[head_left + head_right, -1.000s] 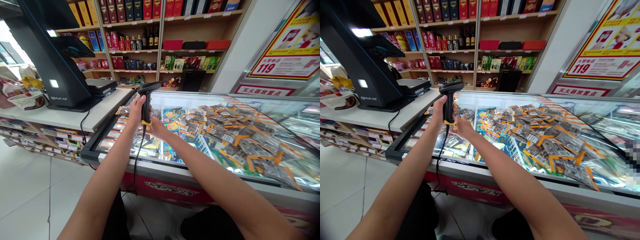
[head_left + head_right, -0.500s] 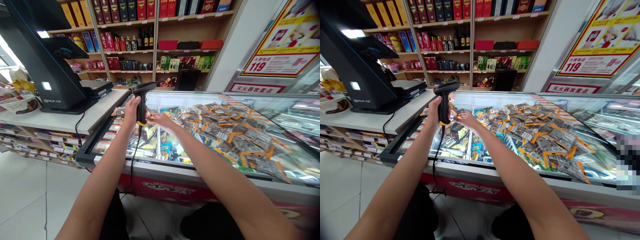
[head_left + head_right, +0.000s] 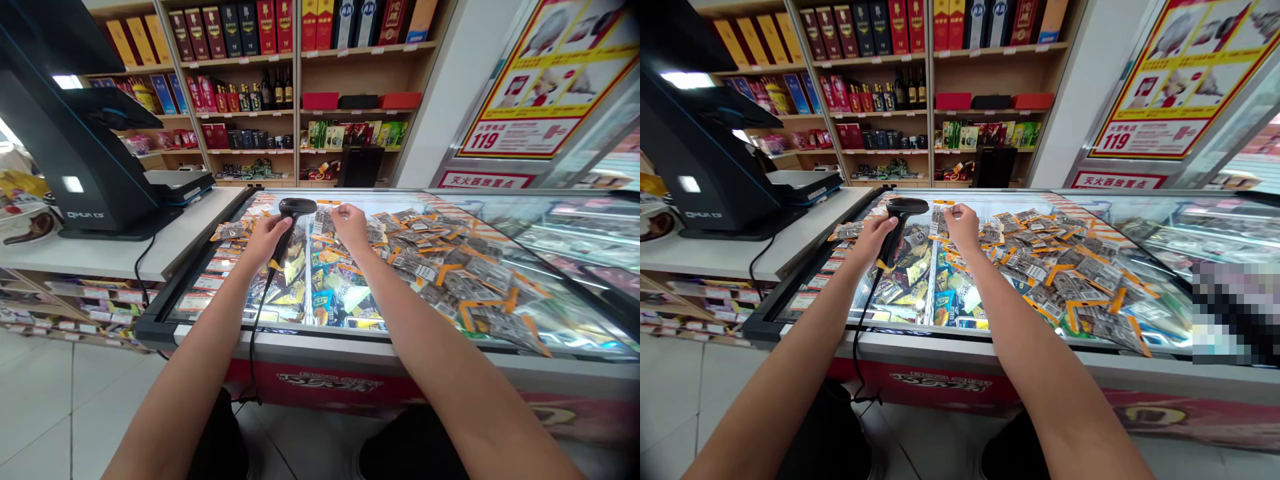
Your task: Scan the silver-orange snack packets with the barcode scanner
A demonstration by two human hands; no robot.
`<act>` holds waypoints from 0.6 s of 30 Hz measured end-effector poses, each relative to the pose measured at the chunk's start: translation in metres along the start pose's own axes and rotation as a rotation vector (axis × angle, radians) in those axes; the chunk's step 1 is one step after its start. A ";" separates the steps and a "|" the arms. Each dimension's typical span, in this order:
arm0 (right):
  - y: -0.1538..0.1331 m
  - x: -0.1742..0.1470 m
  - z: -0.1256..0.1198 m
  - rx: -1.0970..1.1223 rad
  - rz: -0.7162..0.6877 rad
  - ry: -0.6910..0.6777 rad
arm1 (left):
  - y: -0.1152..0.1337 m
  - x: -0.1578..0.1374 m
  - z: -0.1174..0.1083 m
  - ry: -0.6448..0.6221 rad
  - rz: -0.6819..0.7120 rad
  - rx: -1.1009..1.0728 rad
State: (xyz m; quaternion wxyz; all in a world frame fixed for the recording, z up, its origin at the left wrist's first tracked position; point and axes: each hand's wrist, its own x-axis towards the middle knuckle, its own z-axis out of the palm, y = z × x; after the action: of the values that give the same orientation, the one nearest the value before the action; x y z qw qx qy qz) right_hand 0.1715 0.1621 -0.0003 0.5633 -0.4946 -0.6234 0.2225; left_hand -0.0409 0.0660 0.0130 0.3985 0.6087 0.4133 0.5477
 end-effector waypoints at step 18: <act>0.009 0.018 -0.027 -0.235 0.039 0.056 | 0.002 0.002 -0.003 0.140 0.051 -0.137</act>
State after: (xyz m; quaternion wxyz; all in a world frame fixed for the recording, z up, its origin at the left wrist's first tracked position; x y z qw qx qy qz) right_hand 0.2020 0.1738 0.0086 0.5140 -0.5754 -0.6194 0.1451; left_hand -0.0437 0.0671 0.0159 0.3950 0.5506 0.3862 0.6259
